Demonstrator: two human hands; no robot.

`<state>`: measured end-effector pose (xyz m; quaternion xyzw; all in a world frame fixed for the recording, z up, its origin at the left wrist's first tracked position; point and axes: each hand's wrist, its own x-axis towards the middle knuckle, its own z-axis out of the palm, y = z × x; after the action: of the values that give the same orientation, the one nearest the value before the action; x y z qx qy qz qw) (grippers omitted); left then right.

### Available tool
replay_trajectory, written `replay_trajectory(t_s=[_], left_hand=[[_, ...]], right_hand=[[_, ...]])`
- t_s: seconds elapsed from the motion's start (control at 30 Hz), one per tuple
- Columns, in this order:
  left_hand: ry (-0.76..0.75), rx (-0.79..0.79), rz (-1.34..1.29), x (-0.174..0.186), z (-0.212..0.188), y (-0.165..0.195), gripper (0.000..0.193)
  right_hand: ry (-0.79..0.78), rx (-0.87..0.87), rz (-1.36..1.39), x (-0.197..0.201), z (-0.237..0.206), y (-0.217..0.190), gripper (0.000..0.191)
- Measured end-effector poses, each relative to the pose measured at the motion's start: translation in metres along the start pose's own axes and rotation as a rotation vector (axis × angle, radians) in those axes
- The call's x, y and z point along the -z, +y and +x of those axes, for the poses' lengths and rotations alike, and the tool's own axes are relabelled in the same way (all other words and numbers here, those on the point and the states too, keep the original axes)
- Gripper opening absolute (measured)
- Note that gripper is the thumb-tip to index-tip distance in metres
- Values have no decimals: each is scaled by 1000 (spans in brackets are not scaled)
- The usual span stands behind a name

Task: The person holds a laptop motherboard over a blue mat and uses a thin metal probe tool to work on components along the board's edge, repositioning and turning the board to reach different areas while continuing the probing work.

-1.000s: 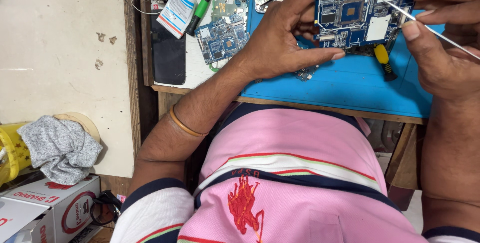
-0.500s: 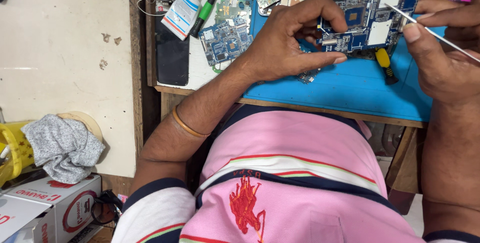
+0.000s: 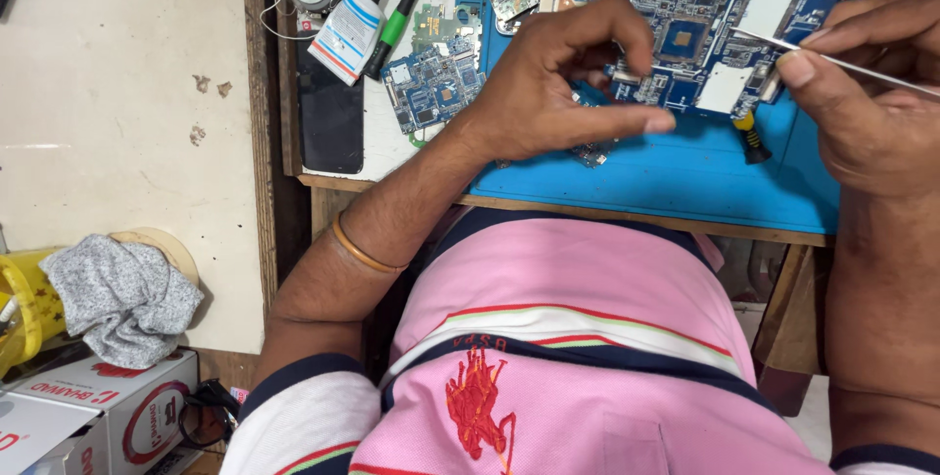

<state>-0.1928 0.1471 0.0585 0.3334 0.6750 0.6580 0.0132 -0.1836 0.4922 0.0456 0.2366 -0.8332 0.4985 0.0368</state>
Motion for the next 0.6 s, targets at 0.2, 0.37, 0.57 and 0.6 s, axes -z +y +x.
replay_trajectory(t_s=[0.2,0.37,0.57,0.6], left_hand=[[83,152,-195,-3,-2,-10,74],[95,51,-339,-3,-1,-17,87],[93,41,-331,-3,-1,-16,78],[89,42,-330,-3,-1,-16,78]], right_hand=[[34,-130,91,-6,9,-11,23],[-87,40,108,-11,16,-32,17],[-123,65,66,-15,27,-43,17],[-120,42,93,-16,26,-44,17]])
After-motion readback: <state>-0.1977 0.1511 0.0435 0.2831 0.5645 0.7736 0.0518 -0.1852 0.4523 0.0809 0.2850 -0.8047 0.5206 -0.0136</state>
